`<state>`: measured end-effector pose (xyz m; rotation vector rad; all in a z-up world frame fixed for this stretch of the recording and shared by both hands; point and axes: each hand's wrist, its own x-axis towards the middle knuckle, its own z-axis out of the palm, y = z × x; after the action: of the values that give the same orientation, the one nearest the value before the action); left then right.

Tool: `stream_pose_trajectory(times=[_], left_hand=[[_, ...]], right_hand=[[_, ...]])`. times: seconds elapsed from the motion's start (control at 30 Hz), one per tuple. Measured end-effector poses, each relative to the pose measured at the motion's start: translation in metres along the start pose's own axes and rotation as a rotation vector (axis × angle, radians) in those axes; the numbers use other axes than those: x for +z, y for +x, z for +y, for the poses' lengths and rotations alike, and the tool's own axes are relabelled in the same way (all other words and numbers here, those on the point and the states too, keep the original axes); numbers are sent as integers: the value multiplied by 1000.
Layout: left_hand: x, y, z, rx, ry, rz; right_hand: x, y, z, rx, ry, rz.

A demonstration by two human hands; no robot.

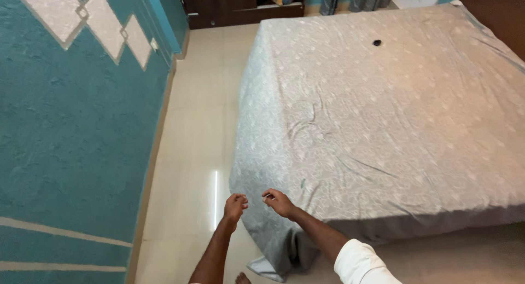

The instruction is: The person gathers several small medical containers and a paper package from a bed, then places them into a drawer in a small pink side table and straightens the bedspread.

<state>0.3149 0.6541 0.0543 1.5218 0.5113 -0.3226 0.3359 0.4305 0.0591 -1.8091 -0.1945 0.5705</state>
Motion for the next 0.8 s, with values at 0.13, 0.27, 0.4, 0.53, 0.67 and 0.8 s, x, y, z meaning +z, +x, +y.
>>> stream_pose_trajectory(times=[0.13, 0.27, 0.4, 0.53, 0.67, 0.8], left_hand=[[-44, 24, 20, -4, 9, 14], [-85, 44, 33, -5, 45, 30], [-126, 58, 47, -10, 52, 31], [-149, 72, 57, 3, 35, 44], [-164, 92, 71, -32, 59, 47], [-170, 122, 85, -5, 52, 51]], right_hand=[[30, 40, -24, 57, -49, -1], [57, 73, -34, 33, -13, -4], [84, 108, -48, 57, 52, 18], [104, 129, -59, 9, 93, 6], [109, 154, -77, 14, 82, -16], [101, 185, -94, 34, 34, -30]])
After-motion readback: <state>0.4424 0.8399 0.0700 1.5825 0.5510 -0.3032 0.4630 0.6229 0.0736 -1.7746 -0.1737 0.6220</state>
